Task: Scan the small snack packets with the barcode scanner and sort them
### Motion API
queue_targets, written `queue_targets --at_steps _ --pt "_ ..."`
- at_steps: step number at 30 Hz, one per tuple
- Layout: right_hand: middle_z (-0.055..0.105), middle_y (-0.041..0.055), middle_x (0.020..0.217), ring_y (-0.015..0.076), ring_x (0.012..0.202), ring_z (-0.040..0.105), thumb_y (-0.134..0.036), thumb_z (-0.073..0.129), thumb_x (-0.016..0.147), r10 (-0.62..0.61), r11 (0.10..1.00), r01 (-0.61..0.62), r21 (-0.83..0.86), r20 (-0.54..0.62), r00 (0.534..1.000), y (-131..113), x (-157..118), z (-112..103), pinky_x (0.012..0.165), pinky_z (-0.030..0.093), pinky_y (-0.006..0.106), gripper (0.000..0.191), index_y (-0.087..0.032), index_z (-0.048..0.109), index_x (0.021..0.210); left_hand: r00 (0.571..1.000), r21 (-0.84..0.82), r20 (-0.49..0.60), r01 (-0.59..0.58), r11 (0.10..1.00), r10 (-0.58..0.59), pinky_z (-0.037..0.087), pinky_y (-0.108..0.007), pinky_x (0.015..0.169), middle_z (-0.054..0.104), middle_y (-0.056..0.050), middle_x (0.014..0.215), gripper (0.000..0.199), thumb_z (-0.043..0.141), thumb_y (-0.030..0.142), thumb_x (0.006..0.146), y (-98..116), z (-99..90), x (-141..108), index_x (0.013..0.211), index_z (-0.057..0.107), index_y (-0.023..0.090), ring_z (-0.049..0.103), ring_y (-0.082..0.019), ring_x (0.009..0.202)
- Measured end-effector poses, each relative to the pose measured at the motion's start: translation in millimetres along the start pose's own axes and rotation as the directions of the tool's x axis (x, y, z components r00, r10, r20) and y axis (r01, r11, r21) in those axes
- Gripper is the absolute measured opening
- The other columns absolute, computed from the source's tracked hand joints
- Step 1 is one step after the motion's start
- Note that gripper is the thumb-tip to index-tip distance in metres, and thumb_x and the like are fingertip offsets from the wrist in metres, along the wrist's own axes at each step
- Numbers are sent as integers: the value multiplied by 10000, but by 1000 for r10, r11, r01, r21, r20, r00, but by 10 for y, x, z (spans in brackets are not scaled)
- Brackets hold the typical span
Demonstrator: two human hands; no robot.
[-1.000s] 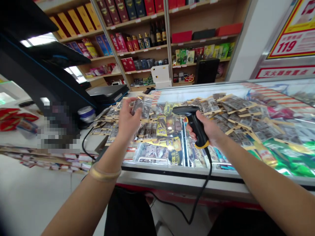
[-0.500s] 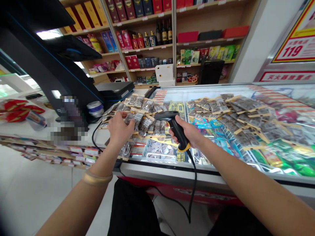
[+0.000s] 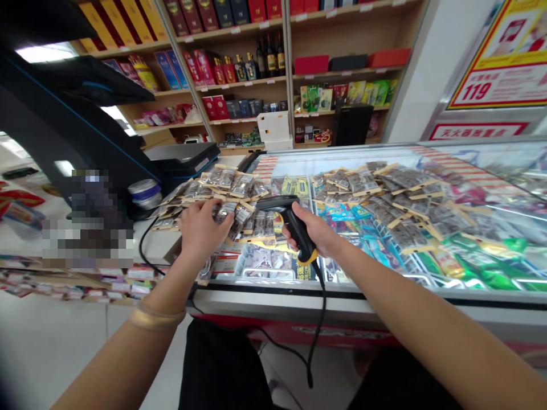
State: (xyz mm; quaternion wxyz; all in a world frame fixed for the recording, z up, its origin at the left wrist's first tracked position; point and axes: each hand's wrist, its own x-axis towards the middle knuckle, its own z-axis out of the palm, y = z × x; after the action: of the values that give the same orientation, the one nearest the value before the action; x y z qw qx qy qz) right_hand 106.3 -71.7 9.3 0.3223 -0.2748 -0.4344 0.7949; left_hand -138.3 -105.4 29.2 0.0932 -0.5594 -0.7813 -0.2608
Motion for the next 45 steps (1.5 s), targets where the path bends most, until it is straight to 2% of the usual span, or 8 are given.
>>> queue_targets --at_steps 9,13,17,25,30,35,39,45 --pt "558 -20 613 108 428 480 -681 511 943 -54 998 55 32 -15 998 -148 -130 -182 412 432 221 549 -157 603 1078 963 -181 -268 -58 982 7 364 -599 1117 516 -231 1351 563 675 427 817 -41 3 29 1319 622 176 482 -424 1317" --pt "561 -17 618 113 433 469 -689 526 929 -118 992 122 35 -91 989 -276 -306 -445 402 416 228 547 -166 601 1073 926 -298 -355 -238 924 124 350 -551 1154 540 -183 1316 467 637 355 850 234 16 18 1287 604 196 470 -368 1332" --pt "556 -7 627 127 458 470 -666 530 938 -192 980 197 9 -169 967 -448 -536 -805 422 419 243 511 -178 605 1069 927 -440 -194 -374 816 320 442 -432 1093 640 -127 1228 336 559 319 908 874 215 -6 1214 626 200 567 -274 1225" --pt "526 0 639 130 482 452 -682 530 924 -254 965 263 1 -264 930 -524 -854 -1264 431 380 241 525 -175 611 1033 938 -399 222 -160 903 265 438 -401 1096 674 -195 1268 426 582 363 920 1969 903 160 1260 661 119 616 -302 1250" --pt "532 0 629 126 473 454 -696 484 945 -253 965 264 9 -253 934 -525 -839 -1256 428 392 237 543 -178 614 1041 897 -255 355 -179 950 265 472 -427 1040 689 -241 1271 453 582 417 916 2071 1115 199 1232 661 103 624 -360 1262" --pt "549 1 629 120 467 471 -711 479 944 -270 962 274 -16 -231 935 -551 -839 -1250 431 418 240 566 -169 624 1022 876 -312 423 -98 945 231 519 -460 945 737 -233 1128 378 758 402 751 1971 1053 232 1027 685 154 684 -394 1134" --pt "548 -5 623 112 449 456 -701 490 945 -280 959 283 -20 -240 930 -561 -856 -1232 427 416 240 551 -169 624 995 851 -406 486 19 914 199 526 -506 900 689 -136 721 311 864 332 564 1905 947 244 623 574 234 704 -423 1000" --pt "543 -1 628 121 456 455 -687 477 957 -277 960 275 -46 -261 925 -557 -868 -1205 428 411 249 520 -186 612 933 831 -568 533 211 795 160 573 -458 752 510 20 510 343 807 132 496 1873 863 237 623 508 243 695 -306 756"
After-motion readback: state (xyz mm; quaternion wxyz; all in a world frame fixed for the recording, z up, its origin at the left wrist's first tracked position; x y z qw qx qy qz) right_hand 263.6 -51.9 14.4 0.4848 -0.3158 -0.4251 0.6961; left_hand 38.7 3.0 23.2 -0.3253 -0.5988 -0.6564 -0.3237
